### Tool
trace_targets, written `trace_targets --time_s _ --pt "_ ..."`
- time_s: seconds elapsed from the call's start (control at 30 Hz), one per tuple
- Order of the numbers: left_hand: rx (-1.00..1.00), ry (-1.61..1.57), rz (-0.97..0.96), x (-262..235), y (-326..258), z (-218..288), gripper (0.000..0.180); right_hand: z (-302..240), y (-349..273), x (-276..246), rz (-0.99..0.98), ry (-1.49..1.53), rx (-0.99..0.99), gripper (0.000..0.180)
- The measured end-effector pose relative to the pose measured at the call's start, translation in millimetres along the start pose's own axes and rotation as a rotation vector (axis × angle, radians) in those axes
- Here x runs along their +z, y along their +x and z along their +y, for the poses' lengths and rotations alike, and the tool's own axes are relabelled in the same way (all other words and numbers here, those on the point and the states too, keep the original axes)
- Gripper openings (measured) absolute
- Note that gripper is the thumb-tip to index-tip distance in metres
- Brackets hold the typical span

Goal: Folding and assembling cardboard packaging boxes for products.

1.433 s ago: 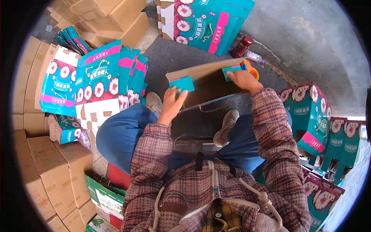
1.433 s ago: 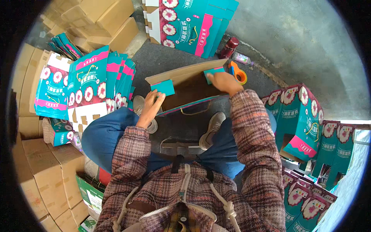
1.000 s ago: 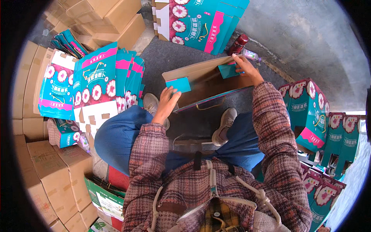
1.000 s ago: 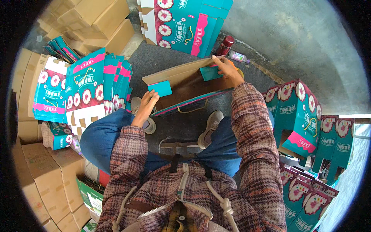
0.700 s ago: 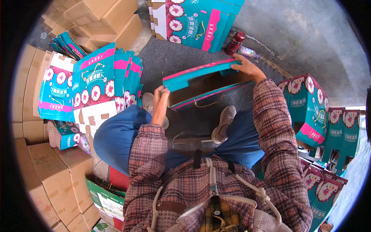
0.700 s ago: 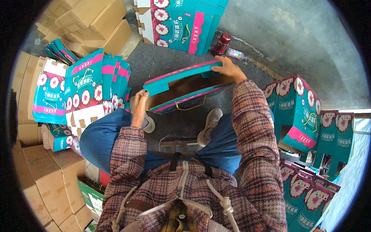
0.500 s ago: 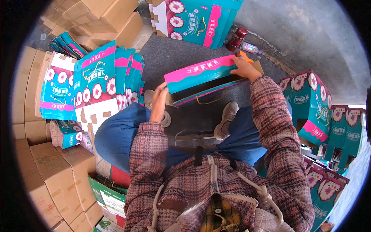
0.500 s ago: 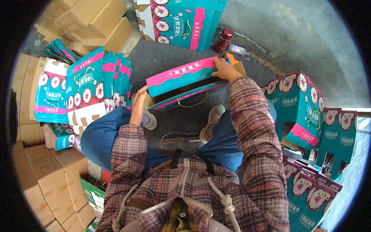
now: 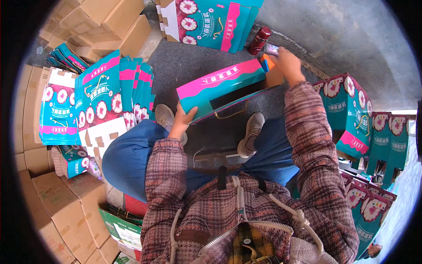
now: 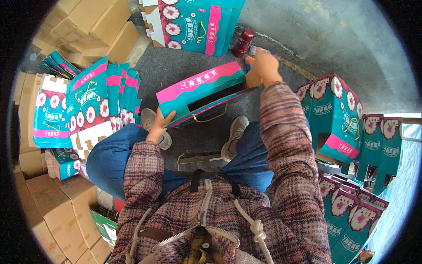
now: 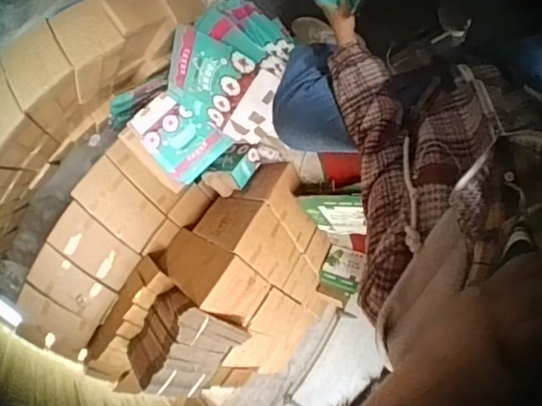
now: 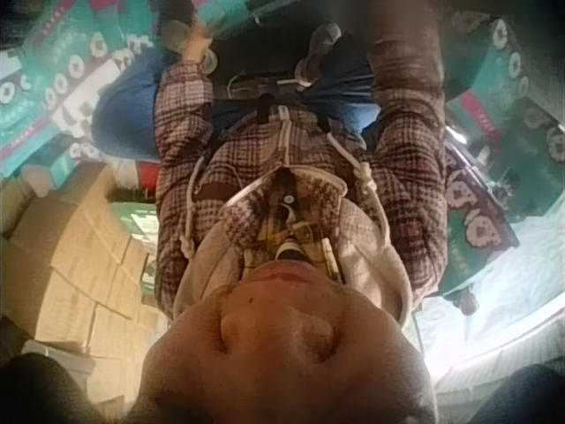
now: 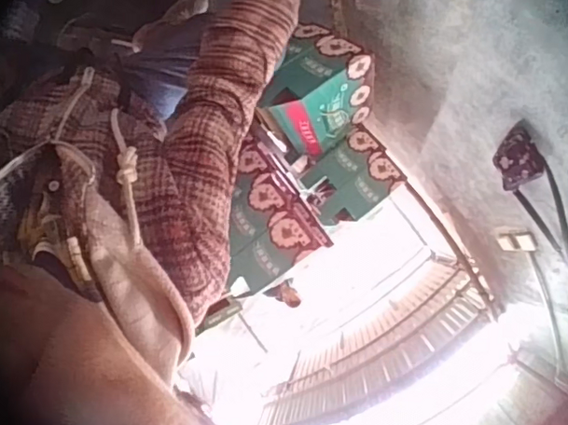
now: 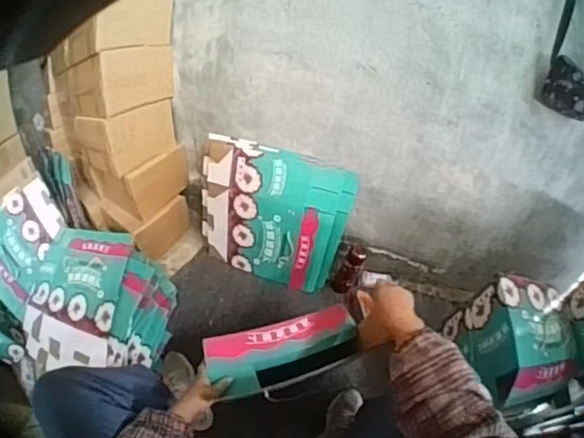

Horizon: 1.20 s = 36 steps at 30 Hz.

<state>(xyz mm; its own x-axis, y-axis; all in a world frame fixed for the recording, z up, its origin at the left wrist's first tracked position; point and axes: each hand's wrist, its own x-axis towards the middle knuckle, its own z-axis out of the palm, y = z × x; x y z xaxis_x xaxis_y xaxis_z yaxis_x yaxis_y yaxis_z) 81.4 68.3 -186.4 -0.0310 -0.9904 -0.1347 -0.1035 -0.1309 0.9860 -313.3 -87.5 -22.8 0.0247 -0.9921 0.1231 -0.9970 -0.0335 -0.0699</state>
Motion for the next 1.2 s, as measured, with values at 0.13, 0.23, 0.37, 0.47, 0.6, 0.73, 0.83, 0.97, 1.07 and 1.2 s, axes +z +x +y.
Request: trace_targets --time_s 0.13,0.23,0.37,0.47,0.6,0.73,0.83,0.97,1.07,1.2 --pt "0.019 -0.046 -0.002 -5 2 -6 0.079 10 -15 -12 -0.532 0.413 0.057 0.073" --pt "-0.021 -0.038 0.024 4 0 -1 0.077 -16 -40 -17 -0.944 0.515 -0.195 0.098" --pt "0.048 0.127 0.053 -6 5 -13 0.066 -17 -38 -22 -1.005 0.331 -0.383 0.093" --pt "-0.038 0.005 -0.018 2 1 8 0.061 -8 -31 -13 -1.033 0.318 -0.402 0.090" --pt "-0.178 0.036 0.040 7 -10 44 0.062 -3 -20 4 -0.882 0.172 -0.393 0.095" --pt "-0.563 -0.326 0.211 8 -12 42 0.080 -7 -17 29 -0.486 0.249 -0.177 0.098" --pt "-0.545 -0.190 0.160 20 -19 57 0.086 -3 -15 54 -0.547 0.422 0.071 0.103" --pt "-0.581 -0.034 -0.033 32 -19 81 0.088 6 -18 67 -0.640 0.618 0.115 0.109" --pt "-0.601 -0.123 -0.064 40 -17 89 0.081 19 -22 52 -0.602 0.607 0.111 0.104" --pt "-0.437 -0.146 -0.010 51 -26 125 0.065 12 -32 -22 -0.367 0.559 0.117 0.094"
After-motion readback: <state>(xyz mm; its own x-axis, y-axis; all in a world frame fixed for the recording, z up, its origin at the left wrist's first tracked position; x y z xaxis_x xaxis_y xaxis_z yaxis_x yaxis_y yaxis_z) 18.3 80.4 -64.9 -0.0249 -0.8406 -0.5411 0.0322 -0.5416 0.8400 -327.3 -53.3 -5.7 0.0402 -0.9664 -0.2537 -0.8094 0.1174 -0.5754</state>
